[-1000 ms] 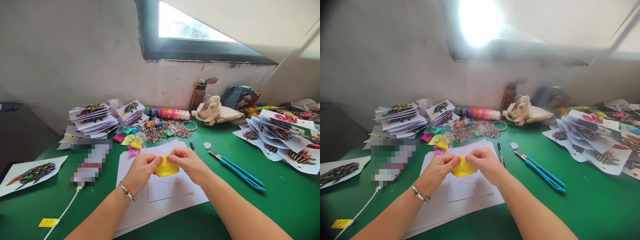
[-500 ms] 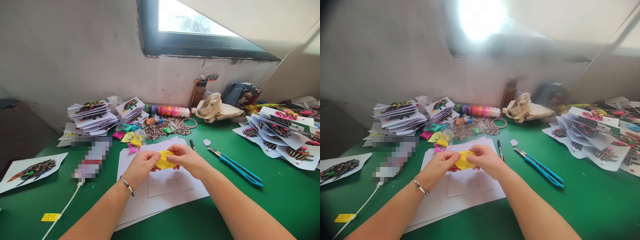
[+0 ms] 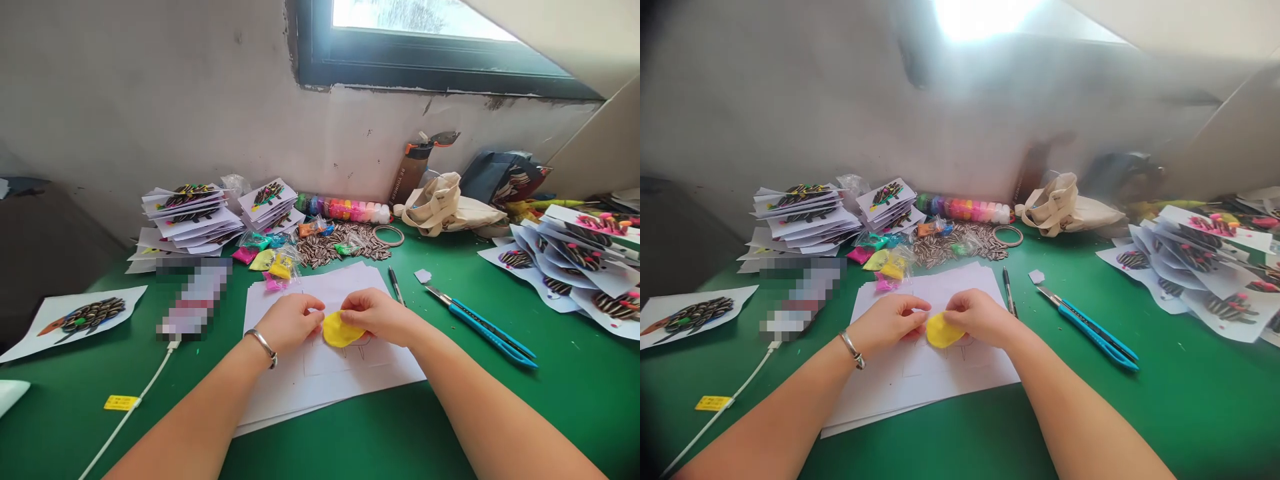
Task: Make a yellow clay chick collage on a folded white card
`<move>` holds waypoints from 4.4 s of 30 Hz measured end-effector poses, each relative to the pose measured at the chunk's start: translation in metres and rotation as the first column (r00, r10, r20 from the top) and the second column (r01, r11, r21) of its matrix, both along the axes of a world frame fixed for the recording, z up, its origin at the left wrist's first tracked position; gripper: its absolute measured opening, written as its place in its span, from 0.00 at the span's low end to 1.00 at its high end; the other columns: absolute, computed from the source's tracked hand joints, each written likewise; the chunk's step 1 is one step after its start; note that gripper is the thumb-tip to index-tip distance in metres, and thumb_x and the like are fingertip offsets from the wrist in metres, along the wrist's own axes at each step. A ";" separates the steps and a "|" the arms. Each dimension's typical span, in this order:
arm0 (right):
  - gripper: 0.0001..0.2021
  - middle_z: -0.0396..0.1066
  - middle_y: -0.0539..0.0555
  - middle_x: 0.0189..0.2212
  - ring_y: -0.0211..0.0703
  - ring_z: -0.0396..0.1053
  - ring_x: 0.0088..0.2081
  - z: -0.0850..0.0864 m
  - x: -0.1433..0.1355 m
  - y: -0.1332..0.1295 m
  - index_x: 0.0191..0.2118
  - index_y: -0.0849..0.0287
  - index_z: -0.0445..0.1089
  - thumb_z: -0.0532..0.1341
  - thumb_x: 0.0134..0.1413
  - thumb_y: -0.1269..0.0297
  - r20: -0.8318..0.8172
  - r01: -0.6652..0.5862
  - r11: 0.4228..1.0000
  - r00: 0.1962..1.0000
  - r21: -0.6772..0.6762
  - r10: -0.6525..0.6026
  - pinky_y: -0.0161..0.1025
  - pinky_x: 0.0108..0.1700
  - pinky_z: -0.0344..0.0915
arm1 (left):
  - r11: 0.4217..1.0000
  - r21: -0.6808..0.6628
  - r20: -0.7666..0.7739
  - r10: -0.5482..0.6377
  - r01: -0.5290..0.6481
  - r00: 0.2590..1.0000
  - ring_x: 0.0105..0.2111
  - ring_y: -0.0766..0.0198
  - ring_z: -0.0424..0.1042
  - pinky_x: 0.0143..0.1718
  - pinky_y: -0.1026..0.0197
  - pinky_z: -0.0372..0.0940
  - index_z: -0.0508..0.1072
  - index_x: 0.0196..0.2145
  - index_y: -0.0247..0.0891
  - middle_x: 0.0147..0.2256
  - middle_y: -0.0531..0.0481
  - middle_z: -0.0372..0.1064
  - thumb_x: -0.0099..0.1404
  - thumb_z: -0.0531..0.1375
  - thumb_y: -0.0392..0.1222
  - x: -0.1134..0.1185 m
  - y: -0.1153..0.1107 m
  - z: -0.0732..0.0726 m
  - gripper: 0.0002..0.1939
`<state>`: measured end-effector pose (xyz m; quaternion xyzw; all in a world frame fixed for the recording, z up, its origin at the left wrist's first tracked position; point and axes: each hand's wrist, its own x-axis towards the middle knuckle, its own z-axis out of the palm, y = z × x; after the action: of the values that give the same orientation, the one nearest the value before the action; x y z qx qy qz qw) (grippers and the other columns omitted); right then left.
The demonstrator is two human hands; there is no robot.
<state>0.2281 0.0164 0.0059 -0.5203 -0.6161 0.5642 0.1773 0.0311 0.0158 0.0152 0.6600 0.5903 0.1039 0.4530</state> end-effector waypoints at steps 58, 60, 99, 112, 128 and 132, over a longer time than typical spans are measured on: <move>0.09 0.69 0.47 0.24 0.38 0.63 0.25 -0.008 0.021 -0.018 0.37 0.53 0.68 0.55 0.53 0.58 0.443 0.022 0.947 0.880 0.320 -0.170 0.32 0.25 0.53 | 0.949 0.232 -0.398 -0.106 0.212 0.911 0.30 0.59 0.72 0.27 0.63 0.56 0.70 0.48 0.47 0.29 0.53 0.74 0.60 0.54 0.44 0.012 -0.004 -0.003 0.18; 0.09 0.69 0.47 0.24 0.38 0.63 0.25 -0.008 0.022 -0.018 0.38 0.53 0.67 0.55 0.53 0.58 0.458 0.017 0.948 0.873 0.317 -0.169 0.32 0.25 0.52 | 0.950 0.232 -0.401 -0.104 0.211 0.910 0.30 0.59 0.72 0.26 0.63 0.56 0.70 0.48 0.48 0.29 0.54 0.74 0.60 0.54 0.44 0.012 -0.004 -0.004 0.18; 0.13 0.72 0.51 0.27 0.40 0.67 0.28 0.001 0.063 -0.016 0.35 0.56 0.73 0.52 0.57 0.60 0.302 -0.033 0.985 0.953 0.170 -0.020 0.33 0.28 0.60 | 0.952 0.215 -0.417 -0.112 0.217 0.902 0.31 0.59 0.71 0.26 0.63 0.55 0.69 0.48 0.47 0.30 0.54 0.73 0.61 0.53 0.44 0.012 -0.004 -0.002 0.17; 0.16 0.65 0.58 0.44 0.48 0.64 0.44 -0.019 0.051 -0.079 0.53 0.53 0.64 0.53 0.60 0.67 0.511 -0.232 0.775 0.849 0.587 -0.133 0.44 0.43 0.66 | 0.947 0.218 -0.426 -0.126 0.237 0.896 0.30 0.59 0.70 0.26 0.63 0.54 0.69 0.48 0.47 0.30 0.54 0.73 0.61 0.53 0.43 0.013 -0.003 -0.002 0.17; 0.17 0.64 0.57 0.41 0.46 0.63 0.42 -0.031 0.049 -0.077 0.54 0.55 0.64 0.53 0.61 0.63 0.463 -0.176 0.736 0.862 0.653 -0.205 0.43 0.42 0.65 | 0.948 0.221 -0.411 -0.121 0.228 0.903 0.30 0.60 0.70 0.26 0.63 0.55 0.69 0.49 0.47 0.31 0.54 0.74 0.61 0.53 0.44 0.011 -0.003 -0.004 0.18; 0.14 0.64 0.57 0.38 0.46 0.63 0.39 -0.030 0.044 -0.076 0.50 0.56 0.66 0.53 0.60 0.64 0.519 -0.230 0.716 0.829 0.659 -0.211 0.45 0.41 0.65 | 0.947 0.221 -0.418 -0.124 0.234 0.900 0.30 0.60 0.71 0.26 0.63 0.55 0.69 0.49 0.47 0.30 0.53 0.74 0.61 0.53 0.44 0.011 -0.004 -0.003 0.18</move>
<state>0.2723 -0.0594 -0.0244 -0.5522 -0.8088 0.1125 0.1683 0.0424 0.0120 0.0123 0.7738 0.5869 0.0032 0.2383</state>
